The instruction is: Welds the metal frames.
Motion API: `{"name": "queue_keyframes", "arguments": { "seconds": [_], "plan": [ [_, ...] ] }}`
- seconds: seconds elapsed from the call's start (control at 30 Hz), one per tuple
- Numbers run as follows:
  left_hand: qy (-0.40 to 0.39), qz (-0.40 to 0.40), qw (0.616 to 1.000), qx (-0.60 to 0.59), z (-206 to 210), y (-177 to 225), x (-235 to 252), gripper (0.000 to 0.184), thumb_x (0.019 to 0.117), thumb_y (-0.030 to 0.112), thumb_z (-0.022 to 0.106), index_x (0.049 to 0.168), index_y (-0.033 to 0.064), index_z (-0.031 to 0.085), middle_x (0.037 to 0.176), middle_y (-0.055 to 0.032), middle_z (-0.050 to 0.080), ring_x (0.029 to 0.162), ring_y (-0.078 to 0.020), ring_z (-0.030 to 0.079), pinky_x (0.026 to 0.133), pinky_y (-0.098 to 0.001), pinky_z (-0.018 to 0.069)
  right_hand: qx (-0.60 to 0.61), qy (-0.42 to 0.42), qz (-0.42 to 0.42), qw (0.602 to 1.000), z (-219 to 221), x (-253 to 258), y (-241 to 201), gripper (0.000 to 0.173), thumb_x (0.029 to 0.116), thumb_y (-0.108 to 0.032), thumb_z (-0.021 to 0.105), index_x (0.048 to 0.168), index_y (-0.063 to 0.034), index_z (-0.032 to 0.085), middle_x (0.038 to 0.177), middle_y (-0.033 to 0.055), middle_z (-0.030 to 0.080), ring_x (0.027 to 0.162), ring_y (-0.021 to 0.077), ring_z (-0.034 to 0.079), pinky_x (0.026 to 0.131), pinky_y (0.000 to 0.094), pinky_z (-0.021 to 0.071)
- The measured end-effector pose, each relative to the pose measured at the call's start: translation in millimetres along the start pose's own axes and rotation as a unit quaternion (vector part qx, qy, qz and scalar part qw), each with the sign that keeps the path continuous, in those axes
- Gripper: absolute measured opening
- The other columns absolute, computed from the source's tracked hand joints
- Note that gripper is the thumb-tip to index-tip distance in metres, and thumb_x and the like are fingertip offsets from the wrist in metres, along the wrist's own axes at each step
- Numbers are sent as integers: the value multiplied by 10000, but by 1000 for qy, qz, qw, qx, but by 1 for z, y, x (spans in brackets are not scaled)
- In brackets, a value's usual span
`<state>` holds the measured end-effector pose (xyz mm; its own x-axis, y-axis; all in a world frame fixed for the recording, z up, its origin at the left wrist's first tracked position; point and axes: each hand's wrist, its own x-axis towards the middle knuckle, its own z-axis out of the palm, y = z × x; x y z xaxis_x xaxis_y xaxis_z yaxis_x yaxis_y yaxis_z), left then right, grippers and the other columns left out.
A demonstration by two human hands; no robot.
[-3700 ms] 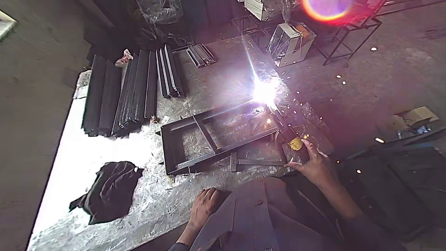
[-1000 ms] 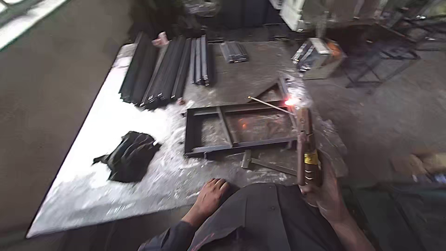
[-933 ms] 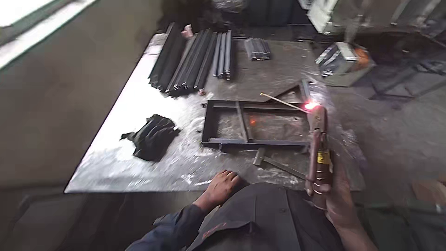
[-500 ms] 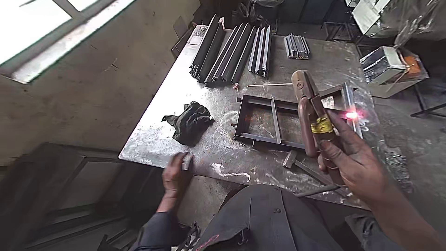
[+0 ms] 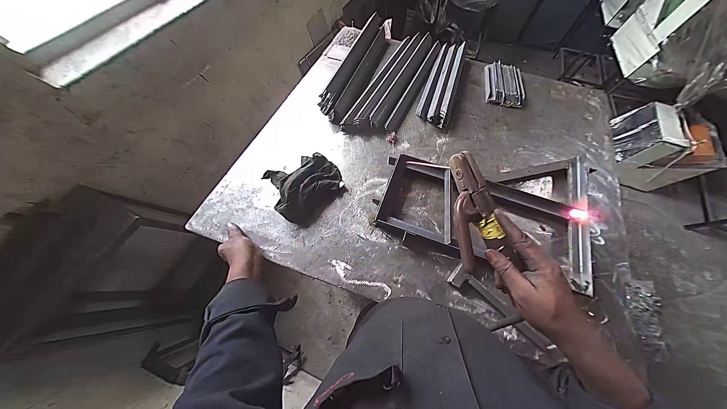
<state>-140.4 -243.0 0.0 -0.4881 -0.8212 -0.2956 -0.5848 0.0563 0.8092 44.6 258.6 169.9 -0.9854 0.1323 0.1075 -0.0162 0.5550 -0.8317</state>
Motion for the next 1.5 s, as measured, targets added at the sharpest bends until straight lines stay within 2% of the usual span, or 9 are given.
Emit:
{"name": "queue_keyframes", "arguments": {
  "seconds": [0.13, 0.37, 0.67, 0.73, 0.87, 0.97, 1.07, 1.27, 1.5],
  "plan": [
    [22, 24, 991, 126, -2, -1, 1, 701, 1096, 500, 400, 1408, -120, 502, 1412, -297, 569, 1364, -336, 549, 1138, -449, 421, -20, -3, -22, 1000, 3, 7, 9, 558, 1031, -320, 603, 1544, -140, 474, 1247, 67, 690, 743, 32, 654, 637, 224, 574],
    [33, 34, 993, 110, -2, 1, -7, 697, 1090, 502, 416, 1394, -118, 513, 1401, -281, 584, 1347, -307, 567, 1136, -428, 426, -40, -12, -37, 998, 11, 18, 12, 541, 1041, -326, 583, 1540, -142, 482, 1243, 76, 692, 794, 38, 666, 691, 226, 579],
    [31, 40, 994, 97, -2, 2, -7, 675, 1094, 468, 436, 1390, -135, 499, 1401, -297, 574, 1351, -312, 561, 1138, -414, 420, -75, -20, -47, 996, 16, 22, 14, 540, 1050, -371, 553, 1551, -188, 473, 1136, 63, 721, 725, 61, 660, 643, 262, 579],
    [25, 47, 993, 109, -4, 4, -13, 700, 1094, 497, 408, 1389, -130, 508, 1401, -296, 575, 1351, -327, 560, 1146, -441, 413, -99, -9, -58, 993, 16, 20, 15, 532, 1046, -381, 542, 1544, -203, 486, 997, 30, 748, 669, 53, 653, 604, 283, 572],
    [33, 49, 994, 88, 2, -16, 7, 841, 1050, 618, 410, 1409, -141, 463, 1416, -346, 536, 1374, -421, 516, 1144, -550, 399, -110, -8, -59, 992, 15, 20, 13, 529, 1045, -389, 540, 1529, -177, 503, 1045, 43, 758, 783, 74, 698, 701, 313, 594],
    [30, 44, 994, 99, -2, -4, -3, 742, 1077, 537, 427, 1419, -119, 483, 1420, -299, 559, 1372, -339, 539, 1156, -460, 402, -102, -5, -62, 993, 19, 24, 14, 538, 1046, -394, 552, 1546, -207, 484, 1200, 73, 725, 912, 92, 703, 800, 312, 593],
    [27, 46, 995, 82, -3, 0, -5, 686, 1087, 483, 450, 1395, -127, 507, 1383, -293, 589, 1335, -317, 570, 1135, -430, 422, -110, -1, -62, 992, 20, 25, 15, 537, 1044, -395, 550, 1543, -207, 489, 1179, 73, 732, 883, 77, 703, 790, 292, 585],
    [32, 43, 995, 80, 2, -11, 11, 741, 1067, 537, 457, 1402, -122, 502, 1390, -299, 581, 1348, -339, 559, 1140, -467, 417, -115, -5, -65, 991, 20, 25, 15, 519, 1045, -392, 558, 1535, -228, 503, 1123, 75, 728, 805, 92, 689, 713, 302, 593],
    [36, 47, 996, 66, 0, -4, -5, 725, 1077, 516, 451, 1421, -121, 481, 1422, -285, 565, 1375, -312, 540, 1160, -434, 404, -151, 6, -105, 983, 22, 23, 14, 494, 1038, -379, 561, 1496, -195, 557, 1127, 106, 738, 917, 144, 712, 801, 331, 590]
  ]
}}
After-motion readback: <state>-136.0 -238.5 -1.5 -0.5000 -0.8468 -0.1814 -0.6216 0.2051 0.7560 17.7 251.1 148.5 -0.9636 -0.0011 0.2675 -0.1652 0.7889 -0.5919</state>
